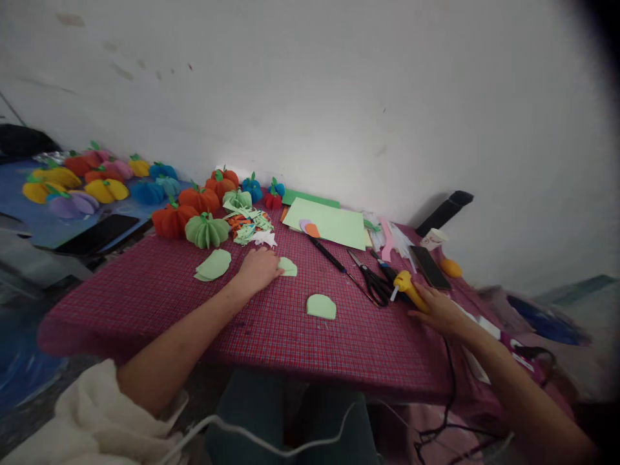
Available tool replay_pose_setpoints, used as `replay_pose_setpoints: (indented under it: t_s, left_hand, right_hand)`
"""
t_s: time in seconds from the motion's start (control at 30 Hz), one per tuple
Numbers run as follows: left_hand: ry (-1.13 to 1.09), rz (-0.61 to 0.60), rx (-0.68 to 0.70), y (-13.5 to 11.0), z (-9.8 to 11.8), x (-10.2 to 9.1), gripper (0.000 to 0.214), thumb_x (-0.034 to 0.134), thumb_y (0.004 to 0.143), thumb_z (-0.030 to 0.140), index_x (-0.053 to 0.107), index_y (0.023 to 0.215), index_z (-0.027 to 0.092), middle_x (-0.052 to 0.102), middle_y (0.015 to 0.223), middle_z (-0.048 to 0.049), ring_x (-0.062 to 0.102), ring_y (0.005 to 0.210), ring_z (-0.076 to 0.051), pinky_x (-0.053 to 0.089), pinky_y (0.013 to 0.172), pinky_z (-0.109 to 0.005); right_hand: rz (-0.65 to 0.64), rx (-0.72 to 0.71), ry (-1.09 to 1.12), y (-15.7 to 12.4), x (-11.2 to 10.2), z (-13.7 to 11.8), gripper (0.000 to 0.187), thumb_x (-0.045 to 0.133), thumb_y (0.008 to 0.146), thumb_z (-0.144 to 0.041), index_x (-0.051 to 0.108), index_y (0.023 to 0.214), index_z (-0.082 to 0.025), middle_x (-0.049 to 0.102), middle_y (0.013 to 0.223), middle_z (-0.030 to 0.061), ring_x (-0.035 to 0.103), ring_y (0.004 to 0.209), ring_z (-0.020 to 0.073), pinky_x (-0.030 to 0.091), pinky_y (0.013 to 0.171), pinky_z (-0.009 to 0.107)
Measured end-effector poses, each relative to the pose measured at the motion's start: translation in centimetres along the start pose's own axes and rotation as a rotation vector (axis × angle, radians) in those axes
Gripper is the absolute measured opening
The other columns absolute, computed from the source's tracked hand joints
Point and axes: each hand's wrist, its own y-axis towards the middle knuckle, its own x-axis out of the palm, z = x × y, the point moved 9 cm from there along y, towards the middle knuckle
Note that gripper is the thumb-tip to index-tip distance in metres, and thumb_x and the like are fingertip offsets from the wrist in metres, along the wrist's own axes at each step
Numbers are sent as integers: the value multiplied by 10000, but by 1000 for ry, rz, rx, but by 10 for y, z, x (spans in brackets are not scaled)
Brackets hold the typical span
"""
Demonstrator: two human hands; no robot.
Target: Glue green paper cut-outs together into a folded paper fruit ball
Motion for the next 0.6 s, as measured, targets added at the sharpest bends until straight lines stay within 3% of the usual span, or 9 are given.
replay_pose_setpoints:
  t_s: [0.07, 0.13, 0.2, 0.23, 0.3, 0.33, 0.4, 0.5, 0.6]
  left_hand:
    - [10, 7, 21, 1, 0, 1, 260, 449, 860, 290, 655, 861, 132, 655, 884, -125, 529, 928, -250, 338, 773, -347]
    - [20, 16, 36, 1, 1, -2, 271, 418, 871, 230, 658, 801, 125, 660, 818, -122, 543, 877, -243, 327, 782, -367]
    - [29, 38, 35, 1, 3, -9, 294, 373, 887, 197, 653, 833, 124, 662, 825, -125, 537, 887, -248, 313, 809, -391]
    - [33, 63, 39, -1, 5, -16, 300, 350, 895, 190, 644, 894, 127, 662, 868, -126, 525, 921, -254, 306, 828, -403]
    - [36, 130, 67, -6, 14, -33, 326, 305, 914, 185, 569, 1103, 151, 634, 1052, -116, 479, 1028, -252, 287, 878, -416]
    - [36, 213, 143, -11, 26, -46, 341, 297, 921, 191, 526, 1172, 165, 597, 1157, -100, 450, 1083, -246, 277, 905, -416]
    - [27, 339, 290, -25, 51, -65, 357, 276, 933, 199, 496, 1213, 198, 547, 1254, -54, 426, 1124, -235, 281, 914, -414]
    - [-6, 414, 443, -42, 83, -75, 368, 272, 934, 184, 488, 1231, 216, 541, 1271, -31, 415, 1155, -224, 289, 915, -408]
    - [-102, 387, 436, -41, 94, -73, 377, 311, 922, 185, 471, 1256, 252, 528, 1287, -28, 415, 1168, -224, 294, 926, -412]
  right_hand:
    - [4, 5, 4, -4, -16, -11, 526, 587, 697, -359, 540, 1156, -106, 555, 1193, 205, 513, 1110, 345, 410, 930, 446]
    - [106, 58, 84, -8, -47, -34, 409, 502, 778, -360, 558, 1130, -161, 571, 1181, 163, 491, 1136, 328, 392, 933, 466]
    - [183, 138, 276, -10, -75, -66, 387, 486, 803, -411, 581, 1080, -156, 601, 1119, 152, 543, 1058, 300, 443, 864, 422]
    - [154, 206, 431, -9, -80, -83, 384, 479, 818, -437, 583, 1066, -163, 641, 1018, 125, 599, 936, 262, 481, 773, 379]
    - [-91, 249, 807, -3, -68, -132, 400, 465, 825, -495, 600, 1000, -161, 664, 787, 72, 613, 688, 190, 482, 594, 300]
    - [-229, 234, 1003, 1, -60, -160, 418, 450, 832, -513, 608, 965, -149, 659, 739, 61, 596, 625, 160, 463, 553, 268]
    - [-380, 285, 1391, 10, -47, -200, 454, 439, 826, -551, 601, 956, -148, 666, 808, 69, 582, 587, 122, 413, 470, 214]
    - [-427, 356, 1728, 27, -33, -227, 427, 524, 776, -557, 598, 881, -149, 632, 746, 38, 540, 544, 86, 354, 418, 169]
    - [-392, 357, 1747, 36, -26, -226, 312, 702, 668, -428, 585, 781, -162, 529, 579, -53, 438, 459, 46, 310, 407, 149]
